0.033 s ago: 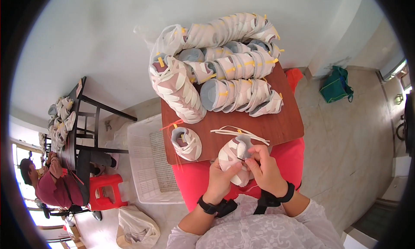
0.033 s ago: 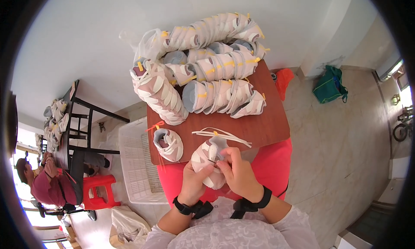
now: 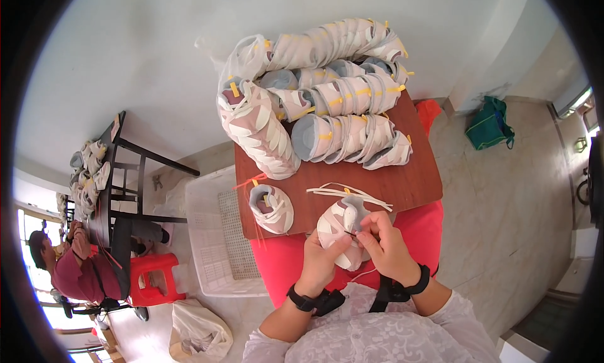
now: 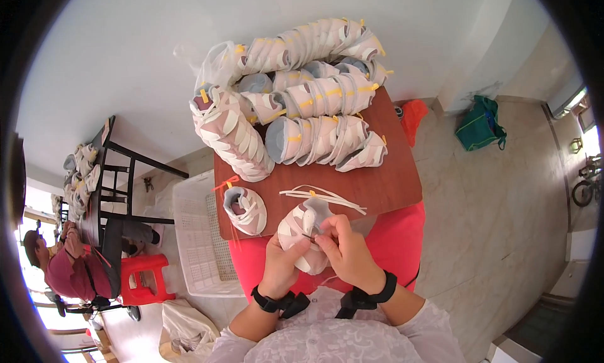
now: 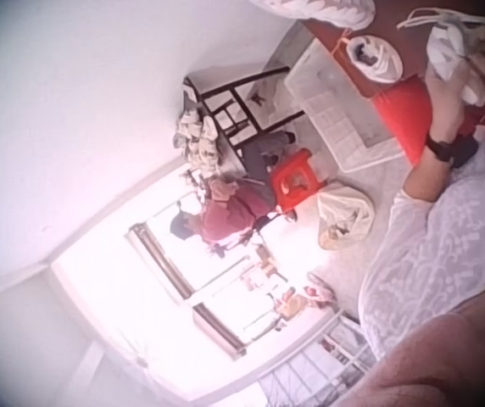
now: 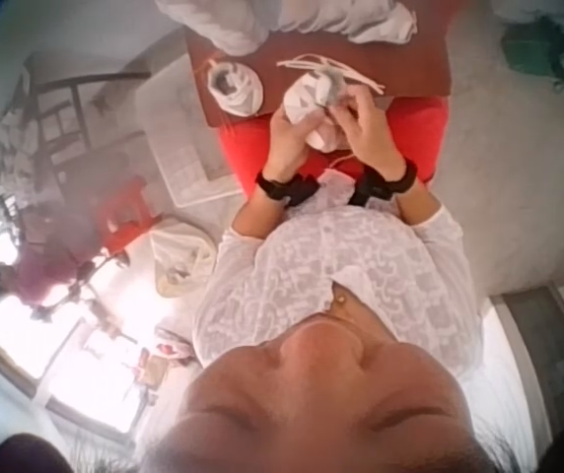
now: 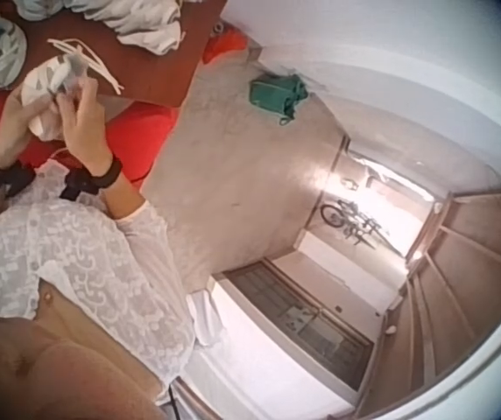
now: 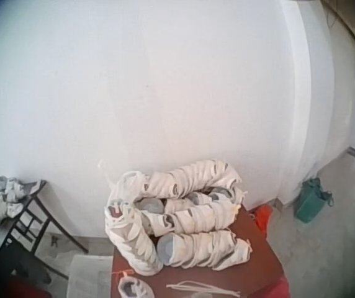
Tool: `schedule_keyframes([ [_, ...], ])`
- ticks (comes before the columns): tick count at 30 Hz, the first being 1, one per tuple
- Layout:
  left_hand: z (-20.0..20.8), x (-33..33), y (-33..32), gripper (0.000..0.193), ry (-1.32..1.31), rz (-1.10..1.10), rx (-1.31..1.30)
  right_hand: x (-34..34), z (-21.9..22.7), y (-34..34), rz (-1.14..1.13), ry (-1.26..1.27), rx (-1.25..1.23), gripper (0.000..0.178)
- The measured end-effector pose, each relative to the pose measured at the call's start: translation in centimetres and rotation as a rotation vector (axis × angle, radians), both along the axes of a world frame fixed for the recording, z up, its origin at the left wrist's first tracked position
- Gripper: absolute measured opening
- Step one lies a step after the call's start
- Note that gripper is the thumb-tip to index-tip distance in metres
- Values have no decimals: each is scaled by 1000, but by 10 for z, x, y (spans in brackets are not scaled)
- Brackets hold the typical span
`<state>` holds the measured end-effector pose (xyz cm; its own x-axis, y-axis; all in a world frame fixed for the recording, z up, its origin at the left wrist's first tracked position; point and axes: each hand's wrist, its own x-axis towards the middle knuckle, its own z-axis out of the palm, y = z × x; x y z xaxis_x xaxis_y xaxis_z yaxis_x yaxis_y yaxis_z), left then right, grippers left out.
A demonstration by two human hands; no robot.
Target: Lacing a white sneaker using a hook tool in a manufacturing setting.
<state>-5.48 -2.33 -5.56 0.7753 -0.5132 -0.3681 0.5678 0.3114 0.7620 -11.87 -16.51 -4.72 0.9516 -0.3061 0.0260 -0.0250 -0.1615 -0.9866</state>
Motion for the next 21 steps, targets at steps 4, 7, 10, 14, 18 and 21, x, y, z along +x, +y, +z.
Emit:
schedule_keyframes([
  [4,-2,1,1,34,-32,-34,11,-2,1,-9,83,142,429,9],
  [7,-1,-1,-1,34,-78,-51,53,-2,0,-11,65,180,565,9],
  [10,-4,-2,-2,35,-96,-22,74,0,8,-11,79,136,451,11],
  [14,-6,0,0,37,-34,-6,14,-2,8,-11,125,165,504,12],
  [18,-6,-1,1,36,-1,7,-27,-2,13,-14,85,128,235,10],
  [21,-11,-1,4,35,-22,-28,-49,-1,13,-17,74,50,52,8],
])
